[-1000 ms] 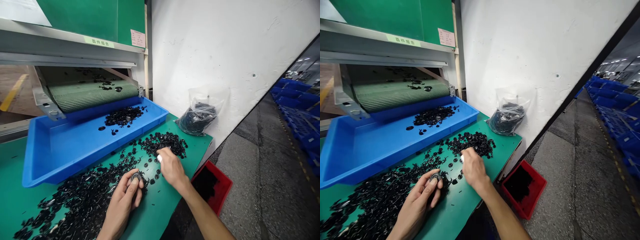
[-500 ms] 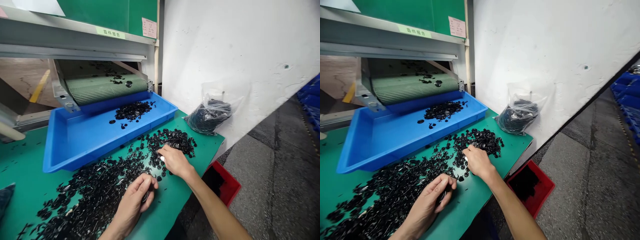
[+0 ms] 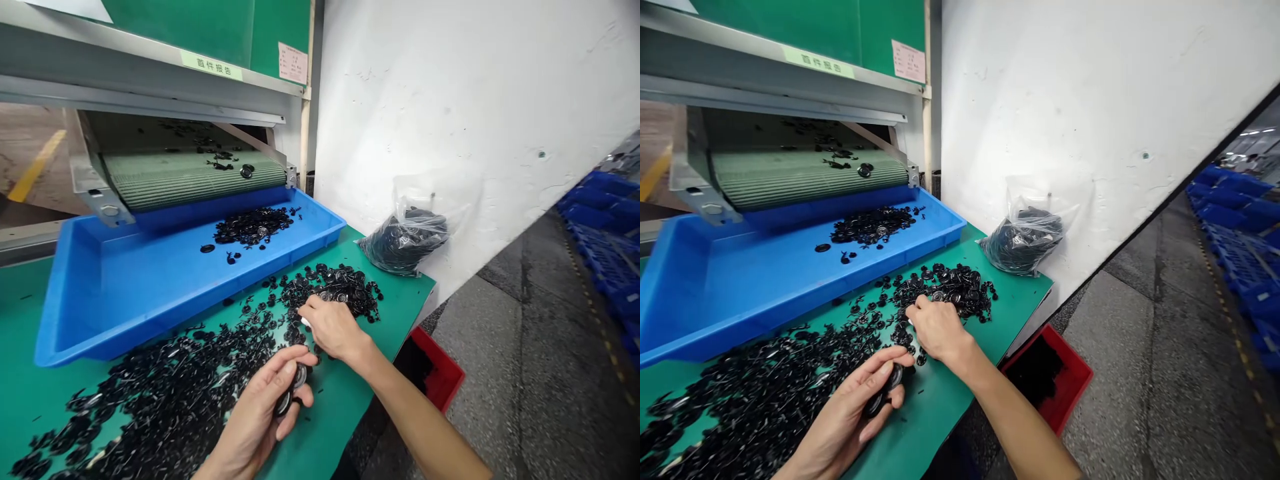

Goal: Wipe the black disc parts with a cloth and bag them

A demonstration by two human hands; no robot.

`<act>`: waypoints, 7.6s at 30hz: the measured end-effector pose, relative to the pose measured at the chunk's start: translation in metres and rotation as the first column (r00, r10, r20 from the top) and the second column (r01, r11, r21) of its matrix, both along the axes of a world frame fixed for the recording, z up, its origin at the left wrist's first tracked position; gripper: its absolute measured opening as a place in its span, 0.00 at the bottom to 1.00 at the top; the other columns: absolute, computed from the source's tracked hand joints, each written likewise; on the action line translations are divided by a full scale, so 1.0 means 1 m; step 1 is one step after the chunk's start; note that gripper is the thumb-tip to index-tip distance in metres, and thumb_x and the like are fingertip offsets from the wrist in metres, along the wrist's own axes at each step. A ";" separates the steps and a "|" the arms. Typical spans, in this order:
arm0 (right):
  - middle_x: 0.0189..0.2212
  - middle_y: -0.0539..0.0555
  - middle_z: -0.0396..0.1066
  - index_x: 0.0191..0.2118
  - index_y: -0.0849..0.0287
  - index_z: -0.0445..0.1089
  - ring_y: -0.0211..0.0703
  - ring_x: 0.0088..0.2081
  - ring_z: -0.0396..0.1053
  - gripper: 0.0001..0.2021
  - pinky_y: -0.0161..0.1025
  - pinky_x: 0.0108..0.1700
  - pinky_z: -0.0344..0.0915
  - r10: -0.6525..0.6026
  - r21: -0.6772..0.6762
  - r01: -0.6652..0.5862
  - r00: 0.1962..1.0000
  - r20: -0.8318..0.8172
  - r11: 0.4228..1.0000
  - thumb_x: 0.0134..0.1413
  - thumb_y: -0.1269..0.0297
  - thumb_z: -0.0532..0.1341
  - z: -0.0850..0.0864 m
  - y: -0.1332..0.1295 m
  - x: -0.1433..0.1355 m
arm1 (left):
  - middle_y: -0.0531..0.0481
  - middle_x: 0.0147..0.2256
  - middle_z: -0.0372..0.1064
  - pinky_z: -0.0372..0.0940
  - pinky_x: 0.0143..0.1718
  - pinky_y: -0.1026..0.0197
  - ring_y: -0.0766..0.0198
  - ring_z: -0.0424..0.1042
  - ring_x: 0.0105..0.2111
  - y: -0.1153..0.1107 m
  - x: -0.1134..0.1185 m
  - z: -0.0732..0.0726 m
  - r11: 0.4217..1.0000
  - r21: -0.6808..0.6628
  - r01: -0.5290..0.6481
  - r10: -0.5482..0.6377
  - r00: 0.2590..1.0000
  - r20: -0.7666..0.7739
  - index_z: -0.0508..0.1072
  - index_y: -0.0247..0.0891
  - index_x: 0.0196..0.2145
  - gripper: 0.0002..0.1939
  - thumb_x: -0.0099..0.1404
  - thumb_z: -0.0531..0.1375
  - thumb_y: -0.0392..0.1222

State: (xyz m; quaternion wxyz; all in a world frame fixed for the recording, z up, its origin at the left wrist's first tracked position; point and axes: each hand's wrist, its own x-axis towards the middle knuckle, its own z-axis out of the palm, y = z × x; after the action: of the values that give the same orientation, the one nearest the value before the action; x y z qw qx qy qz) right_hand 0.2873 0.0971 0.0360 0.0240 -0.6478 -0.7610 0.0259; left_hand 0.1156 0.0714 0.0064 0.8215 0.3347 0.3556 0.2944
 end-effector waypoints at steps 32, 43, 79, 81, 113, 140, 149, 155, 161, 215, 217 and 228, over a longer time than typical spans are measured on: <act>0.23 0.46 0.69 0.38 0.58 0.73 0.33 0.24 0.67 0.12 0.30 0.27 0.62 -0.134 -0.081 0.138 0.442 -0.887 0.987 0.52 0.75 0.56 -0.016 -0.058 -0.027 | 0.61 0.17 0.55 0.43 0.18 0.68 0.72 0.47 0.17 0.005 -0.005 -0.010 0.933 0.350 0.081 -0.022 0.985 -0.170 0.66 0.39 0.31 0.19 0.66 0.55 0.58; 0.31 0.48 0.69 0.43 0.55 0.73 0.36 0.31 0.65 0.18 0.32 0.34 0.62 0.103 0.064 -0.083 0.667 -0.738 0.994 0.52 0.78 0.53 -0.004 -0.061 -0.006 | 0.56 0.17 0.59 0.53 0.23 0.65 0.65 0.56 0.20 0.003 -0.006 -0.002 0.811 0.547 0.207 0.049 0.908 -0.416 0.64 0.41 0.23 0.23 0.67 0.52 0.60; 0.39 0.54 0.65 0.43 0.56 0.70 0.41 0.33 0.68 0.12 0.35 0.31 0.59 -0.013 -0.013 0.013 1.000 0.015 1.000 0.63 0.73 0.51 0.000 0.035 -0.012 | 0.58 0.14 0.59 0.37 0.14 0.69 0.76 0.45 0.12 0.004 -0.003 -0.003 0.977 0.198 0.083 -0.099 0.992 0.072 0.69 0.37 0.28 0.19 0.66 0.57 0.56; 0.39 0.55 0.65 0.42 0.58 0.69 0.41 0.33 0.67 0.12 0.36 0.33 0.59 -0.024 -0.005 0.024 1.000 0.010 1.000 0.62 0.75 0.50 -0.001 0.031 -0.009 | 0.57 0.16 0.62 0.35 0.14 0.68 0.76 0.46 0.12 0.005 -0.003 -0.004 0.983 0.171 0.072 -0.089 0.992 0.093 0.69 0.37 0.29 0.17 0.65 0.59 0.54; 0.41 0.54 0.69 0.40 0.58 0.73 0.43 0.39 0.70 0.11 0.37 0.40 0.64 0.089 0.096 -0.062 0.946 -0.311 0.993 0.56 0.76 0.56 -0.003 0.019 0.006 | 0.58 0.23 0.61 0.46 0.11 0.75 0.75 0.51 0.17 0.011 0.002 -0.011 0.983 0.083 -0.165 0.156 0.983 0.099 0.74 0.35 0.43 0.22 0.55 0.69 0.51; 0.27 0.48 0.68 0.47 0.58 0.71 0.37 0.28 0.65 0.17 0.32 0.31 0.59 0.107 0.111 -0.033 0.639 -0.762 0.993 0.53 0.75 0.54 -0.022 -0.030 -0.011 | 0.61 0.15 0.54 0.39 0.14 0.73 0.76 0.43 0.14 0.009 0.001 -0.004 0.985 0.160 -0.065 0.089 0.984 -0.151 0.64 0.38 0.25 0.21 0.59 0.62 0.58; 0.24 0.47 0.67 0.36 0.58 0.70 0.35 0.25 0.63 0.08 0.31 0.29 0.57 0.198 0.097 -0.192 0.624 -0.756 0.977 0.56 0.74 0.53 -0.022 -0.031 -0.014 | 0.59 0.16 0.60 0.45 0.15 0.73 0.74 0.52 0.14 0.003 0.003 -0.007 0.967 0.248 -0.058 0.116 0.967 -0.226 0.65 0.39 0.29 0.23 0.61 0.57 0.64; 0.29 0.46 0.70 0.41 0.57 0.68 0.34 0.28 0.67 0.14 0.31 0.32 0.61 0.179 -0.006 -0.254 0.696 -0.695 0.967 0.56 0.79 0.51 -0.004 -0.002 0.004 | 0.57 0.21 0.66 0.46 0.13 0.73 0.72 0.56 0.15 0.003 0.003 0.000 0.974 0.153 -0.166 0.192 0.967 -0.169 0.68 0.41 0.47 0.25 0.60 0.60 0.61; 0.45 0.61 0.69 0.44 0.62 0.70 0.48 0.45 0.68 0.13 0.41 0.44 0.62 -0.163 0.004 0.167 0.964 -0.212 0.986 0.61 0.77 0.51 0.021 0.076 0.051 | 0.55 0.26 0.66 0.45 0.11 0.74 0.75 0.52 0.17 0.008 -0.001 -0.002 0.983 0.084 -0.162 0.163 0.986 -0.011 0.71 0.40 0.41 0.19 0.62 0.60 0.57; 0.34 0.52 0.72 0.39 0.53 0.69 0.40 0.34 0.69 0.13 0.38 0.40 0.65 0.264 0.069 -0.307 0.659 -0.704 0.949 0.62 0.71 0.48 0.003 0.001 0.024 | 0.57 0.13 0.61 0.39 0.11 0.70 0.75 0.47 0.10 -0.004 0.004 -0.002 0.993 0.112 -0.041 0.058 0.986 -0.153 0.66 0.38 0.27 0.23 0.63 0.56 0.63; 0.40 0.53 0.72 0.40 0.55 0.70 0.43 0.42 0.69 0.14 0.41 0.47 0.64 0.277 0.148 -0.236 0.762 -0.585 0.960 0.59 0.74 0.49 0.012 0.023 0.042 | 0.56 0.14 0.64 0.35 0.11 0.70 0.76 0.45 0.10 -0.001 0.002 0.001 0.992 0.070 -0.101 0.112 0.976 -0.186 0.67 0.38 0.28 0.20 0.62 0.58 0.59; 0.39 0.60 0.76 0.41 0.60 0.77 0.49 0.38 0.72 0.14 0.36 0.35 0.61 -0.067 -0.110 0.061 0.997 -0.049 0.992 0.50 0.76 0.59 0.005 0.126 0.060 | 0.52 0.21 0.70 0.41 0.08 0.75 0.79 0.49 0.09 0.006 0.001 0.009 0.977 -0.043 -0.210 0.211 0.977 0.008 0.72 0.37 0.37 0.13 0.63 0.59 0.50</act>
State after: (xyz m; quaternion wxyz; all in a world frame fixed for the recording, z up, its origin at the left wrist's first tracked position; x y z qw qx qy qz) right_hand 0.3475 0.2228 0.0410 0.0095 -0.6713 -0.7364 0.0834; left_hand 0.1169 0.0773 0.0158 0.7947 0.2761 0.3902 0.3742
